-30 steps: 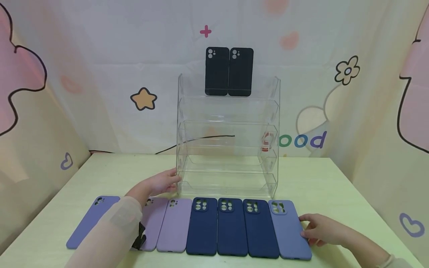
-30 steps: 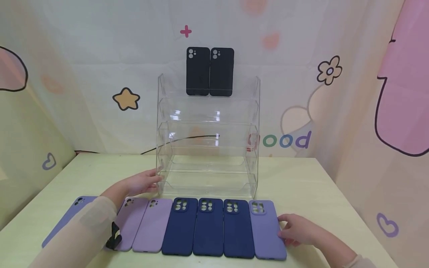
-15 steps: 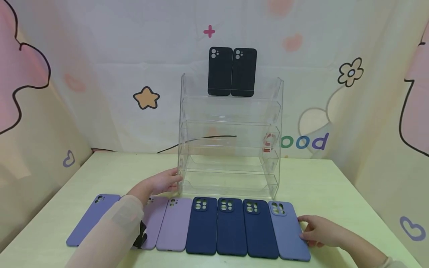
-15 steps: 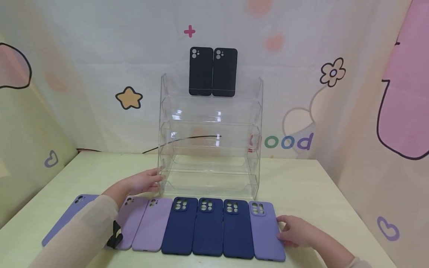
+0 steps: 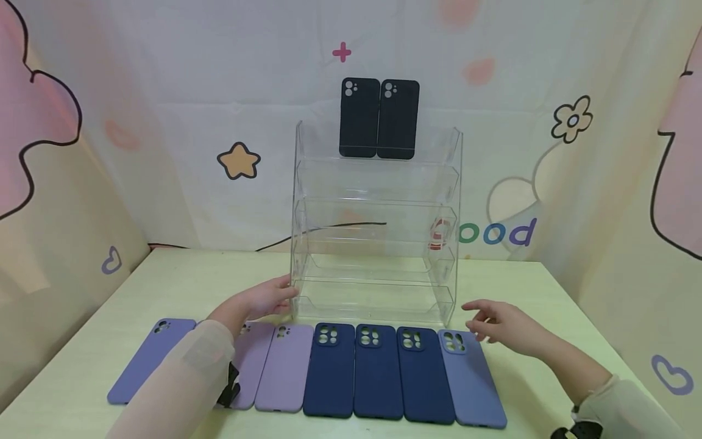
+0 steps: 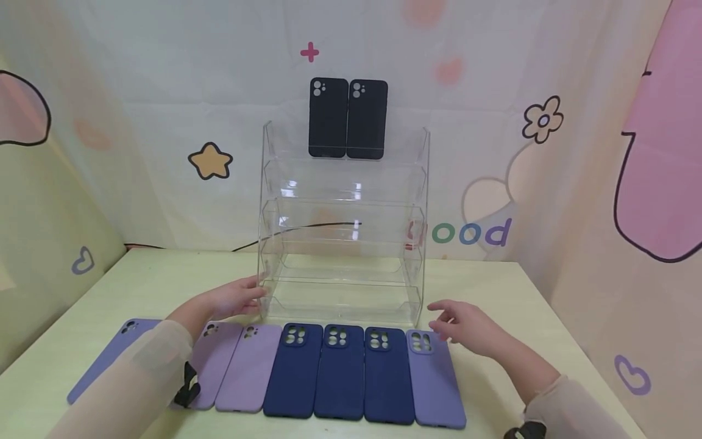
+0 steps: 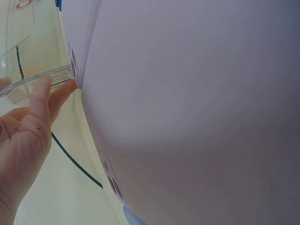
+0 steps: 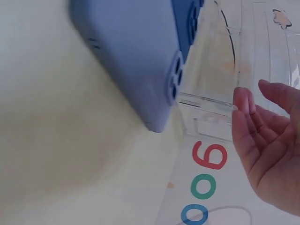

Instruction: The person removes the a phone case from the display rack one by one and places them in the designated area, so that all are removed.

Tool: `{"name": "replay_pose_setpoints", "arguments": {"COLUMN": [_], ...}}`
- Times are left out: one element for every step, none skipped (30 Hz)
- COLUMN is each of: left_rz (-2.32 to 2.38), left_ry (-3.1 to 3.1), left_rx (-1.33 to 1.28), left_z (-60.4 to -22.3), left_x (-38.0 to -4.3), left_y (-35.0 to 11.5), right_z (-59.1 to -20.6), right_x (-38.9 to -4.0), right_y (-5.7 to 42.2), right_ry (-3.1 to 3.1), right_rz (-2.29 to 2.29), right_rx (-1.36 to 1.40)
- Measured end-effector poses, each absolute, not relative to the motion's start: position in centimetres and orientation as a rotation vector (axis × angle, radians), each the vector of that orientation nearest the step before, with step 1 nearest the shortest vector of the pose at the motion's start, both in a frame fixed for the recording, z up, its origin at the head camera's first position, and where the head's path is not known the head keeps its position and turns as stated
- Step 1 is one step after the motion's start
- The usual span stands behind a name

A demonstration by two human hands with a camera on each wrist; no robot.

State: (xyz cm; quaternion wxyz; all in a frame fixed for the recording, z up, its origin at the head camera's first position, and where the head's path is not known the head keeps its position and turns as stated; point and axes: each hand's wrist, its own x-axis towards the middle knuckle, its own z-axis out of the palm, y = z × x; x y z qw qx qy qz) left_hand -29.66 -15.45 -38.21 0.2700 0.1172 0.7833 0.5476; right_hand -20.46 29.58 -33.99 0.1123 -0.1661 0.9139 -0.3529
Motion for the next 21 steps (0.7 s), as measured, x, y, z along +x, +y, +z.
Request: {"name": "replay_pose_setpoints", "arguments": {"left_rz": [1.477, 1.476, 1.475, 1.478, 1.479, 1.481, 1.478, 1.478, 1.48, 1.483, 1.48, 1.484, 1.488, 1.492, 1.491, 1.49, 1.491, 1.494, 1.492, 1.487, 1.483], "left_ry": [2.111, 2.112, 2.111, 2.108, 2.113, 2.11, 2.112, 2.111, 2.109, 2.108, 2.111, 2.108, 2.11, 2.112, 2.113, 2.115, 2.114, 2.112, 2.108, 2.108, 2.107], "left_rx": [0.317, 0.319, 0.321, 0.321, 0.315, 0.315, 0.315, 0.316, 0.316, 0.314, 0.317, 0.319, 0.315, 0.311, 0.314, 0.314, 0.316, 0.313, 0.32, 0.324, 0.331], "left_z": [-38.2, -38.3, -38.3, -38.4, -38.4, -38.5, -38.4, -38.4, -38.4, -38.4, -38.4, -38.3, -38.3, -38.3, -38.3, -38.2, -38.2, -38.2, -38.2, -38.2, -38.2], "left_x": [-29.7, -29.7, -29.8, -29.8, -29.8, -29.8, -29.8, -29.8, -29.8, -29.8, -29.8, -29.7, -29.7, -29.7, -29.7, -29.7, -29.7, -29.6, -29.6, -29.6, -29.6], "left_y": [-15.5, -15.5, -15.5, -15.5, -15.4, -15.4, -15.4, -15.4, -15.4, -15.4, -15.4, -15.4, -15.4, -15.4, -15.4, -15.4, -15.4, -15.4, -15.4, -15.4, -15.4], "right_z": [-33.6, -33.3, -33.1, -32.8, -32.6, -32.5, -32.3, -32.2, -32.0, -31.8, -31.6, -31.3, -31.0, -30.7, -30.4, -30.2, -29.9, -29.7, -29.4, -29.1, -28.8], "right_x": [-20.8, -21.2, -21.5, -21.9, -22.2, -22.5, -22.7, -23.0, -23.2, -23.4, -23.6, -23.8, -24.0, -24.2, -24.4, -24.7, -24.9, -25.2, -25.5, -25.7, -26.0], "right_y": [29.4, 29.2, 29.1, 28.9, 28.8, 28.7, 28.5, 28.4, 28.3, 28.1, 27.9, 27.7, 27.5, 27.3, 27.1, 27.0, 26.9, 26.7, 26.6, 26.5, 26.4], "right_ry": [2.687, 2.691, 2.693, 2.694, 2.692, 2.687, 2.683, 2.679, 2.678, 2.677, 2.674, 2.673, 2.677, 2.677, 2.679, 2.68, 2.681, 2.686, 2.688, 2.688, 2.69], "right_rz": [-1.05, -1.066, -1.085, -1.102, -1.119, -1.139, -1.16, -1.18, -1.198, -1.213, -1.231, -1.248, -1.258, -1.272, -1.284, -1.297, -1.305, -1.312, -1.319, -1.331, -1.345], "right_rx": [-0.51, -0.522, -0.534, -0.544, -0.55, -0.557, -0.563, -0.567, -0.573, -0.579, -0.581, -0.583, -0.581, -0.577, -0.572, -0.567, -0.559, -0.554, -0.546, -0.541, -0.536]}}
